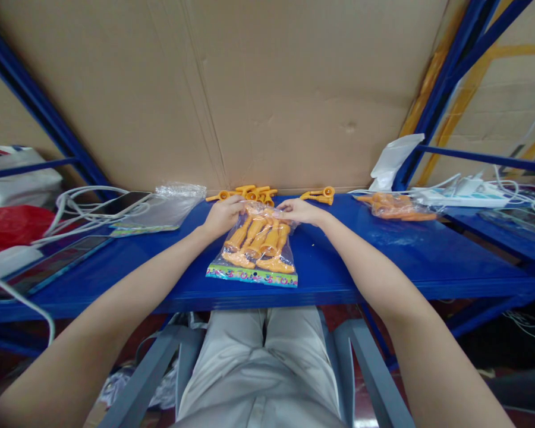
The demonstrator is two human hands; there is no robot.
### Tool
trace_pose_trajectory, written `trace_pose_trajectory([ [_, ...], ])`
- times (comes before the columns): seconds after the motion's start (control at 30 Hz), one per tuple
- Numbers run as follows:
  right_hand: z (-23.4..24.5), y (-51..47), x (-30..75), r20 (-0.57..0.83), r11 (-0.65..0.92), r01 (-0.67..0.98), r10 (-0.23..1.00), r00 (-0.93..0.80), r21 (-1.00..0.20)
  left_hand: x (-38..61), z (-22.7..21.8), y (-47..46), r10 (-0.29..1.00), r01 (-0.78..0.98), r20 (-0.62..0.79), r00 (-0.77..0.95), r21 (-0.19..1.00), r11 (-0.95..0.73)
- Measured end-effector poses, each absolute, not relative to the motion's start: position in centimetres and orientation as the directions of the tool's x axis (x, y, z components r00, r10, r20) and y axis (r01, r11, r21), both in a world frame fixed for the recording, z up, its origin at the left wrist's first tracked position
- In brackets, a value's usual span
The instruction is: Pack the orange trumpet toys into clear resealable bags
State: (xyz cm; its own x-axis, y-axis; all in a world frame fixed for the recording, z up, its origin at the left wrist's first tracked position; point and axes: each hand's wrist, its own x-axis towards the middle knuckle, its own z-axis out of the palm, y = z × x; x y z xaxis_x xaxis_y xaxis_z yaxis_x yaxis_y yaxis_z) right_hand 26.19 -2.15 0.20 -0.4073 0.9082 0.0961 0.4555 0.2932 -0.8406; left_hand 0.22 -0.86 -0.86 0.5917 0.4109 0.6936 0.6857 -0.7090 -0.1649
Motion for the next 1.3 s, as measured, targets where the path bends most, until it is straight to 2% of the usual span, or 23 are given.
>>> trace_pose_trajectory([
  [0.13, 0.8, -3.1, 26.2, 0.054, 0.292, 0.467, 0.887, -0.460, -0.835, 0.4, -0.9, -1.1, 0.371, 0.679, 0.717, 0.591, -0.192, -0.709],
  [0.2, 1.0, -3.6, 25.8, 0.044, 0.261, 0.417, 0.886, -0.462, -0.871, 0.4, -0.9, -1.2, 0.353, 0.684, 0.735, 0.579, -0.203, -0.701],
  [0.33, 0.9, -4.5, 24.7, -0.042, 0.119, 0.243, 0.823, -0.567, -0.963, 0.6, -0.8, -1.4, 0.271, 0.663, 0.768, 0.580, -0.251, -0.705],
  [0.47, 0.7, -4.8, 24.1, -0.133, -0.020, 0.181, 0.757, -0.640, -0.983, 1.1, -0.8, -1.7, 0.227, 0.620, 0.759, 0.610, -0.279, -0.733],
  [0.67, 0.5, -4.9, 23.1, -0.140, -0.102, 0.106, 0.869, -0.475, -0.989, 1.4, -0.3, -2.3, 0.350, 0.630, 0.689, 0.634, -0.198, -0.751],
  [0.87, 0.6, -5.1, 22.3, -0.182, -0.165, 0.077, 0.885, -0.429, -0.983, 1.6, 0.0, -2.5, 0.450, 0.634, 0.620, 0.643, -0.101, -0.767],
  [1.13, 1.1, -4.7, 23.2, -0.130, -0.116, 0.065, 0.950, -0.284, -0.991, 0.4, -0.4, -0.6, 0.559, 0.707, 0.607, 0.564, -0.006, -0.707],
  [1.3, 1.0, -3.9, 23.9, -0.018, -0.010, 0.081, 0.995, -0.100, -0.997, -0.6, -0.4, -0.1, 0.576, 0.757, 0.657, 0.487, 0.011, -0.653],
])
